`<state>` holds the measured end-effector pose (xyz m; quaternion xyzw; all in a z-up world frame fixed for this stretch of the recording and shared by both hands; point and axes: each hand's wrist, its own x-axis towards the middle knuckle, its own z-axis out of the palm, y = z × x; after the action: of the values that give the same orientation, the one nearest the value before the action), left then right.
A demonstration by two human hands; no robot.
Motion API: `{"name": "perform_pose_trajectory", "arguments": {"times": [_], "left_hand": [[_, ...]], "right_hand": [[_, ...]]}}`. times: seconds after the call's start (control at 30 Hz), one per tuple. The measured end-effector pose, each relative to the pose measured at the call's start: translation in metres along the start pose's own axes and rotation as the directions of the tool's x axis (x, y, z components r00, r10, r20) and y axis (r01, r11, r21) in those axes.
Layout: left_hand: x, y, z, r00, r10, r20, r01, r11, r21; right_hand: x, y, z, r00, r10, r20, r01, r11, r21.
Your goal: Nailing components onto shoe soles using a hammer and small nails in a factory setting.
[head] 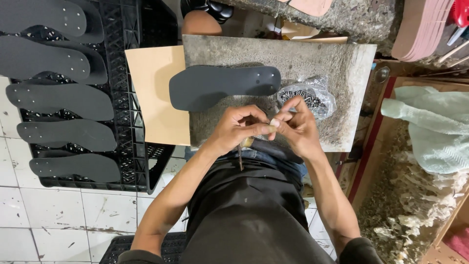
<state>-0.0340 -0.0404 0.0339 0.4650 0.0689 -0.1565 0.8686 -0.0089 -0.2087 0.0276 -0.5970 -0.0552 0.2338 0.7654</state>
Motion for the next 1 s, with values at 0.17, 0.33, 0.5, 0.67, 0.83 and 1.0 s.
{"name": "perform_pose_trajectory", "arguments": {"times": [0.17, 0.33, 0.5, 0.67, 0.83, 1.0], "left_hand": [[0.01, 0.0, -0.011, 0.965, 0.252, 0.077, -0.26, 0.858, 0.443], [0.034, -0.009, -0.03, 0.846, 0.518, 0.123, -0.368, 0.402, 0.838], [0.04, -0.003, -0.028, 0.828, 0.546, 0.127, -0.333, 0.299, 0.894], [0.042, -0.006, -0.032, 0.88, 0.468, 0.084, -0.275, 0.356, 0.893], [0.043, -0.005, -0.032, 0.904, 0.419, 0.082, -0.25, 0.364, 0.897], [0.042, 0.003, -0.028, 0.92, 0.39, 0.034, -0.203, 0.403, 0.892]], "right_hand": [[-0.002, -0.009, 0.008, 0.998, 0.044, -0.054, -0.052, 0.986, -0.161], [-0.016, -0.033, 0.024, 0.995, -0.012, 0.103, 0.09, 0.598, -0.797], [-0.037, -0.017, 0.018, 0.948, 0.2, 0.248, 0.239, 0.067, -0.969], [-0.04, -0.022, 0.016, 0.96, 0.058, 0.273, 0.258, 0.192, -0.947], [-0.058, -0.012, -0.005, 0.998, -0.014, 0.064, 0.063, 0.452, -0.89], [-0.055, -0.015, 0.004, 0.998, -0.001, -0.068, -0.058, 0.523, -0.85]]}}
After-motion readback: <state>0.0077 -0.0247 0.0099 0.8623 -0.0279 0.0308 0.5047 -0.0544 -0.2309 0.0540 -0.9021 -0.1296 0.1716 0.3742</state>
